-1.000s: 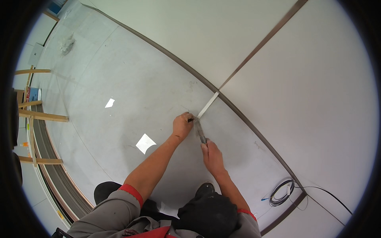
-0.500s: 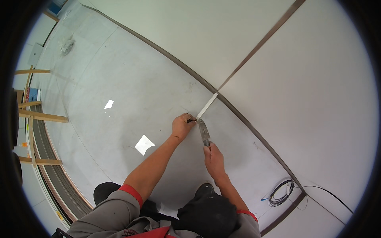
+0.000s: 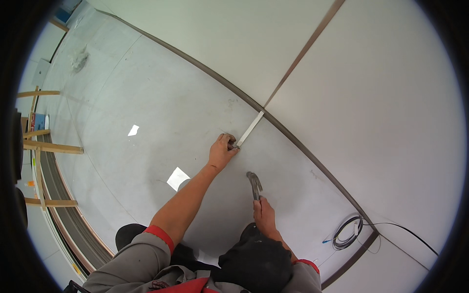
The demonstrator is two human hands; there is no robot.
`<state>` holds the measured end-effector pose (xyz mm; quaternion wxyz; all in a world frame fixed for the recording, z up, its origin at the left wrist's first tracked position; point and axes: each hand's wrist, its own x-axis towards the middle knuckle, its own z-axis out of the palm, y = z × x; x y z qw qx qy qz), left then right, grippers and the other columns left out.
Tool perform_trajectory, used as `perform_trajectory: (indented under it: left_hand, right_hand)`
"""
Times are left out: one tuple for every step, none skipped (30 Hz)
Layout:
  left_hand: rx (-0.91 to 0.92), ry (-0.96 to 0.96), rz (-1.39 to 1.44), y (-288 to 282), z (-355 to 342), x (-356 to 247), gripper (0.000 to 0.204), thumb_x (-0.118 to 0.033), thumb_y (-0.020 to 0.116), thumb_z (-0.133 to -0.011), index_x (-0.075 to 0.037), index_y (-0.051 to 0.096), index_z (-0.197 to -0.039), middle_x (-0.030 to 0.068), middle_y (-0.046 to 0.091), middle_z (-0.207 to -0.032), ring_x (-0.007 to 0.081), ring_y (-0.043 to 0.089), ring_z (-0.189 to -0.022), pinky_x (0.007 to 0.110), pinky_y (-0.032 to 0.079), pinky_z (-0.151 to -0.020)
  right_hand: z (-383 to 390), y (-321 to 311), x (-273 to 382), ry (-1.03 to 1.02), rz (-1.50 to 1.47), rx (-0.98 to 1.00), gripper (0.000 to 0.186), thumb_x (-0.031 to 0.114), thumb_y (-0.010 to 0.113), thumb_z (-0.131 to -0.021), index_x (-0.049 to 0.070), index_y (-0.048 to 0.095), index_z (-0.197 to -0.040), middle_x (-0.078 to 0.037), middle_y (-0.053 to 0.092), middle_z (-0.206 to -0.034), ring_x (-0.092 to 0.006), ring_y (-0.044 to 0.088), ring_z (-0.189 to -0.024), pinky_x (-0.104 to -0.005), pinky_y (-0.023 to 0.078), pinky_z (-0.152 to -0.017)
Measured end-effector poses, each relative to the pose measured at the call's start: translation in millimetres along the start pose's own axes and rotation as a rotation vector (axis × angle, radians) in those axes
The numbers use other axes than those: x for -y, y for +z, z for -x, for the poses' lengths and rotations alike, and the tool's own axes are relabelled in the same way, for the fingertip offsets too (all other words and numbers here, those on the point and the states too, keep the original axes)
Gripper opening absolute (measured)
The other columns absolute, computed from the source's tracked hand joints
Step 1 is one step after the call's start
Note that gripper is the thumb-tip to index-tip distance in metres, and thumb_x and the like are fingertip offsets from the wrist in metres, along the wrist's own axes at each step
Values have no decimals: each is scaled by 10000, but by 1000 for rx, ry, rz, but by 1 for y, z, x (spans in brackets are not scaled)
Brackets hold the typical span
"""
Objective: The person installs a long metal trim strip along the base of a wall panel, using yellow tape to secure it temporarily. They then retrieve a hammer and a small white plastic wedge, positioning the wedge at a corner joint and tapping it into place with the hammer to secure the trim.
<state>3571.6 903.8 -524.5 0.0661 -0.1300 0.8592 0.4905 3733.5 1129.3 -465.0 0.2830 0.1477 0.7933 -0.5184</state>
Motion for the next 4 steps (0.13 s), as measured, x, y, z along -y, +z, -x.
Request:
perform_trajectory:
  left_hand:
    - [9, 18, -28, 0, 0, 0, 216, -93, 778, -778, -62, 644, -944, 81, 641, -946, 240, 686, -809, 356, 539, -739]
    - [17, 37, -56, -1, 0, -1, 225, -88, 779, -776, -61, 638, -950, 82, 637, -958, 242, 686, -809, 357, 540, -740]
    - [25, 56, -83, -1, -1, -2, 235, -83, 779, -774, -59, 632, -956, 83, 633, -971, 243, 686, -809, 359, 540, -742]
    - [25, 60, -83, 0, -1, -3, 235, -83, 779, -774, -59, 632, -956, 83, 633, -971, 243, 686, -809, 359, 540, -742]
  right_hand:
    - [3, 0, -1, 20, -19, 6, 277, 277, 504, -1030, 26, 569, -1127, -71, 580, -713, -194, 573, -579, -338, 469, -563]
    - [6, 1, -1, 28, -22, 9, 276, 280, 506, -1030, 31, 570, -1131, -62, 585, -717, -191, 574, -580, -335, 471, -565]
    - [9, 1, -1, 35, -23, 10, 276, 283, 508, -1030, 36, 572, -1136, -52, 590, -720, -187, 574, -581, -331, 474, -568]
    - [11, 1, 0, 41, -25, 11, 275, 286, 510, -1031, 41, 573, -1140, -43, 595, -723, -184, 575, -582, -327, 477, -570]
